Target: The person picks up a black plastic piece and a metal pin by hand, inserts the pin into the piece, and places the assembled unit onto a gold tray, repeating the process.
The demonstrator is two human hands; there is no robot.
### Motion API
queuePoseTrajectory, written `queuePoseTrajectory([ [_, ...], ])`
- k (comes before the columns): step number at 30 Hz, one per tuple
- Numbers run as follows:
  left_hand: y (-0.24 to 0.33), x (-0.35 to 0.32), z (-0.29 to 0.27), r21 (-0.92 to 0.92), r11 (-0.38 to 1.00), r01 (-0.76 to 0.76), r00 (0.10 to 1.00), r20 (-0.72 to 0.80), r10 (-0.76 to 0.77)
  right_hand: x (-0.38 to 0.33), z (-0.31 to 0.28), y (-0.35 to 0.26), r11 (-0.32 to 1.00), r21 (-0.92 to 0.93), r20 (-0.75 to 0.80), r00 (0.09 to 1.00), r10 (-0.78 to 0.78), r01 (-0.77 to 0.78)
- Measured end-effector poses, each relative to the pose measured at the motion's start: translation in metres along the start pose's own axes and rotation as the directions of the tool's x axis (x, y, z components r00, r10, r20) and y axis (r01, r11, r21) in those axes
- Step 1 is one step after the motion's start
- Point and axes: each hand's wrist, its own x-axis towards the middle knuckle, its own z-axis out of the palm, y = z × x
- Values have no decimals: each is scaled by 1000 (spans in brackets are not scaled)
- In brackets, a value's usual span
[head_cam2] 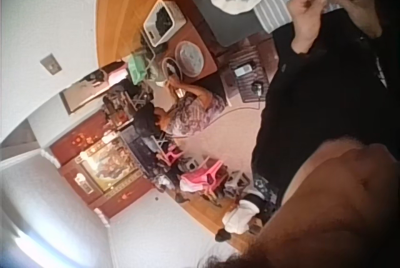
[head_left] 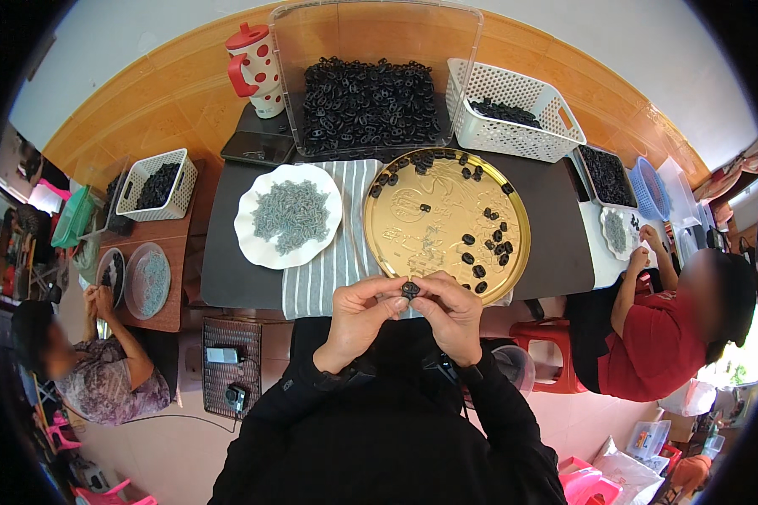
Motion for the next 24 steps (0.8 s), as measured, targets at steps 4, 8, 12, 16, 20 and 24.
queuePoseTrajectory([
  [4, 1, -1, 1, 26, 1000, -9, 1000, -14, 10, -3, 2, 1, 1000, -21, -6, 1000, -14, 13],
  [8, 1, -2, 0, 38, 999, -35, 999, 21, 34, -7, 4, 0, 998, -45, -16, 998, -54, 54],
  [12, 1, -3, 1, 36, 999, -30, 999, 14, 30, -9, 6, -1, 995, -83, -37, 997, -63, 60],
  [16, 5, -4, 3, 37, 999, -26, 1000, 10, 26, -9, 8, -4, 992, -104, -35, 996, -82, 78],
  [20, 2, -7, 4, 64, 996, -67, 998, -1, 67, -12, 13, -6, 976, -169, -72, 986, -153, 139],
  [24, 2, -11, 9, 100, 987, -130, 991, -7, 131, -15, 21, -12, 931, -310, -123, 962, -242, 195],
])
